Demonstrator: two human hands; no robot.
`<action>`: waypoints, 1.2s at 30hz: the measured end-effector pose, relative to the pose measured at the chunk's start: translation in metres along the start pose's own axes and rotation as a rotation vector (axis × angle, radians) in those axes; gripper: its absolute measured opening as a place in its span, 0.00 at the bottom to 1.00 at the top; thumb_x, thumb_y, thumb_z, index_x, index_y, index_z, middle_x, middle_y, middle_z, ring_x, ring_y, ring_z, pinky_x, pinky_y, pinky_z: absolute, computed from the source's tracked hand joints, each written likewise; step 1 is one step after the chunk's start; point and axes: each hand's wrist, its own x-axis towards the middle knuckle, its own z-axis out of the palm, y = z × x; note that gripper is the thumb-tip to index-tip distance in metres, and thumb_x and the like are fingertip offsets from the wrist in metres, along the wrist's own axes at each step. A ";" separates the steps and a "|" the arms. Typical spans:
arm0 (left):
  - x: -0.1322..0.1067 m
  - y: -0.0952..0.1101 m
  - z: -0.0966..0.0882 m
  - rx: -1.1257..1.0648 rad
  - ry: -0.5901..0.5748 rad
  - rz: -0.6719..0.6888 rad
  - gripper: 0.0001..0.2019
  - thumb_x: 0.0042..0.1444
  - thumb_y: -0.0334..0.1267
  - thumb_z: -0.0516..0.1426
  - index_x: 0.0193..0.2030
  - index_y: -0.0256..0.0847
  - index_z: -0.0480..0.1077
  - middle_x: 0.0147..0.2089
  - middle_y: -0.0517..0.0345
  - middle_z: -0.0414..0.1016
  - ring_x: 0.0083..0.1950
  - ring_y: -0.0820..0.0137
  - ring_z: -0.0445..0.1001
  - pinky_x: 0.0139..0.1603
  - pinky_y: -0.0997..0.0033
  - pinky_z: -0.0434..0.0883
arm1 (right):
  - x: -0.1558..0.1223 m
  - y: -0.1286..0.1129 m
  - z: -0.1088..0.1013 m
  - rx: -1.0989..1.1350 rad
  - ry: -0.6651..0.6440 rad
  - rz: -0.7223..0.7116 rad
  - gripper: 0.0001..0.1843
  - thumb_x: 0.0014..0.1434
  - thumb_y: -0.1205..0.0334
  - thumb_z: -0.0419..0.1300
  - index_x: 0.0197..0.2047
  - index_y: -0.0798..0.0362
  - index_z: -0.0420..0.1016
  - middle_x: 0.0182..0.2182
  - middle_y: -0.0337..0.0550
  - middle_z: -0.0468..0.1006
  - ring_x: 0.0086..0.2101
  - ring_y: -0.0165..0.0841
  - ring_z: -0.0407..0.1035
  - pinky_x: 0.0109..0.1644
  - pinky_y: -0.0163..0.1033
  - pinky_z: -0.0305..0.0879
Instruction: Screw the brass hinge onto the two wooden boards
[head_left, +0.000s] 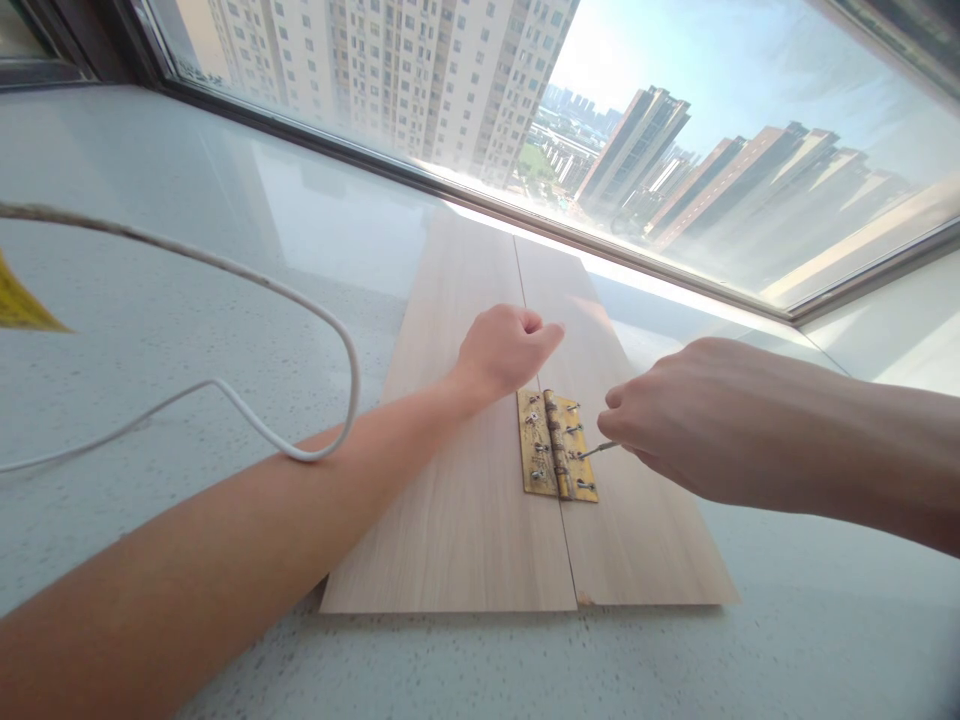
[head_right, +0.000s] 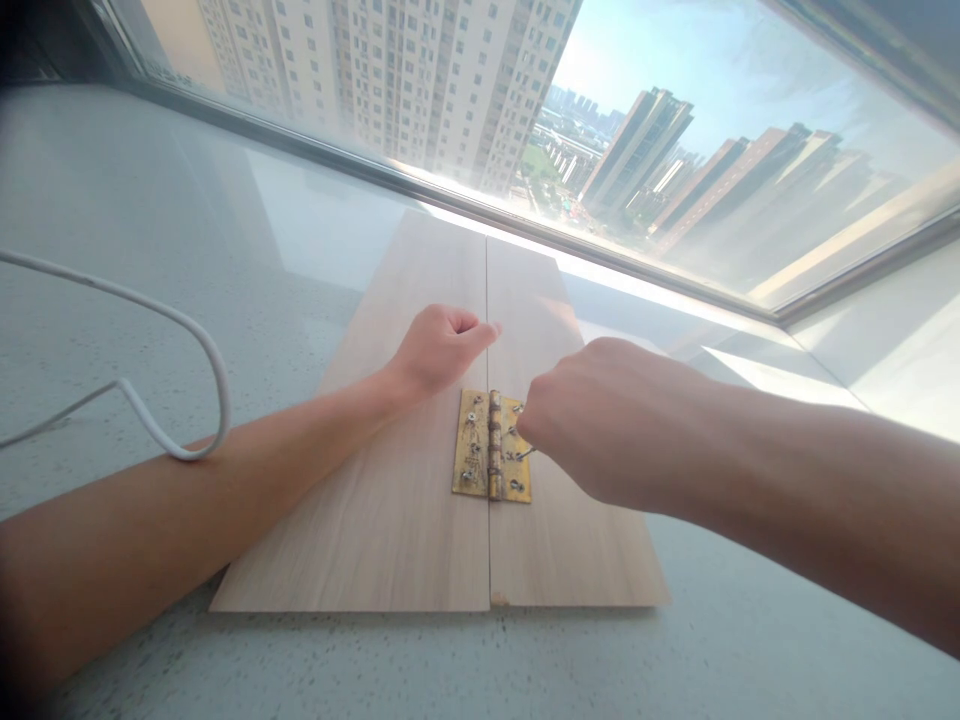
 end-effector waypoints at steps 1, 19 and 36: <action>0.001 0.000 -0.001 0.005 0.001 -0.018 0.23 0.53 0.39 0.54 0.17 0.40 0.43 0.19 0.65 0.41 0.22 0.77 0.43 0.24 0.70 0.44 | 0.000 0.000 0.000 0.004 -0.016 0.016 0.11 0.51 0.73 0.57 0.21 0.50 0.68 0.20 0.37 0.69 0.16 0.28 0.51 0.22 0.39 0.42; 0.002 -0.001 -0.001 0.025 -0.033 -0.032 0.21 0.50 0.37 0.54 0.16 0.40 0.43 0.19 0.65 0.41 0.21 0.78 0.43 0.25 0.69 0.44 | -0.002 0.001 0.006 0.055 0.065 0.027 0.07 0.52 0.69 0.58 0.24 0.50 0.69 0.20 0.39 0.69 0.17 0.28 0.51 0.24 0.38 0.41; 0.002 -0.003 0.000 0.043 -0.026 -0.008 0.20 0.49 0.37 0.53 0.16 0.40 0.44 0.19 0.65 0.42 0.21 0.77 0.44 0.24 0.70 0.44 | -0.001 -0.001 -0.001 0.065 0.040 0.007 0.06 0.50 0.70 0.57 0.26 0.49 0.68 0.21 0.37 0.69 0.17 0.27 0.50 0.24 0.39 0.41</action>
